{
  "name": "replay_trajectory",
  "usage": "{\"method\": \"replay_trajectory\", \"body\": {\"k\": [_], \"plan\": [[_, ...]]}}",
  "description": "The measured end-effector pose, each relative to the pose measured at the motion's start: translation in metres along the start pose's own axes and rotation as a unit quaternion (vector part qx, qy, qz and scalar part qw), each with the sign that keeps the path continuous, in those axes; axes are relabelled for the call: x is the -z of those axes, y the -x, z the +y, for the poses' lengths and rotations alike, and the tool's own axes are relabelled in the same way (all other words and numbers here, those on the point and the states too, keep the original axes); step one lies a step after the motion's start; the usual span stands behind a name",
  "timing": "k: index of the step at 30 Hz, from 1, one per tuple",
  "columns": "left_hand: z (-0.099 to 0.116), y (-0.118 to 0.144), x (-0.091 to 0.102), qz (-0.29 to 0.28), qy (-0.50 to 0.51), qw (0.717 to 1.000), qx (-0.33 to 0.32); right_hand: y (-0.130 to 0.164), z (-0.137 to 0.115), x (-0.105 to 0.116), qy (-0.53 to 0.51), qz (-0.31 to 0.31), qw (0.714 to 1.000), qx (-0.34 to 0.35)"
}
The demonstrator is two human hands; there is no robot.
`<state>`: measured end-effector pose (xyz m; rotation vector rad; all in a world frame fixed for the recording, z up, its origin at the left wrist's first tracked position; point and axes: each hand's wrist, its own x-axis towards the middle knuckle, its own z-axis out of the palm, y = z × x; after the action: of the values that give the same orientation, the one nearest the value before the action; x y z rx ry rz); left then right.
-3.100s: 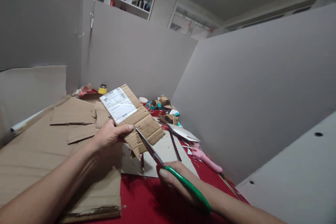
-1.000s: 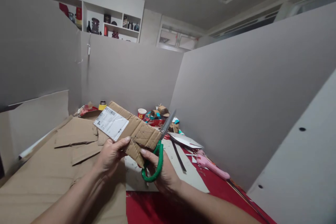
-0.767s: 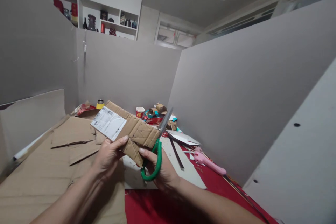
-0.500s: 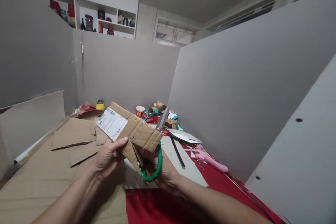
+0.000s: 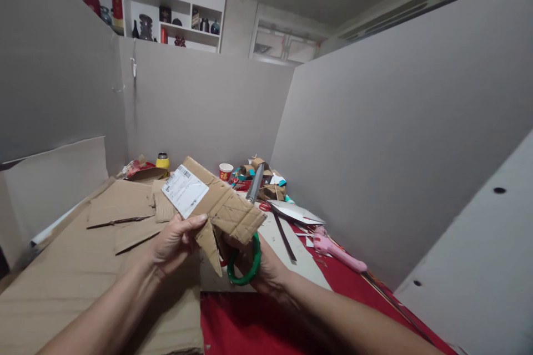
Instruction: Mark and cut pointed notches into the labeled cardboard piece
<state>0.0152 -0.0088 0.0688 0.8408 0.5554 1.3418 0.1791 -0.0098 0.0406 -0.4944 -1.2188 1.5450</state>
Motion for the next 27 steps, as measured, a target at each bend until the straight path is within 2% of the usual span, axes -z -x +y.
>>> {"method": "replay_trajectory", "body": {"k": [4, 11, 18, 27], "plan": [[-0.001, 0.002, -0.001, -0.002, 0.002, 1.0, 0.011, -0.002, -0.005, -0.003, -0.003, -0.013, 1.0, -0.002], [0.0, 0.003, 0.0, -0.028, -0.023, 0.999, 0.033, -0.009, -0.005, 0.0, 0.016, 0.011, 1.0, 0.001], [0.002, 0.005, -0.006, -0.052, -0.075, 0.996, 0.011, -0.007, -0.002, 0.004, 0.008, 0.025, 1.0, -0.009], [-0.001, 0.001, 0.008, -0.103, -0.179, 0.978, 0.004, -0.009, 0.0, 0.016, -0.004, -0.011, 0.999, -0.044]]}}
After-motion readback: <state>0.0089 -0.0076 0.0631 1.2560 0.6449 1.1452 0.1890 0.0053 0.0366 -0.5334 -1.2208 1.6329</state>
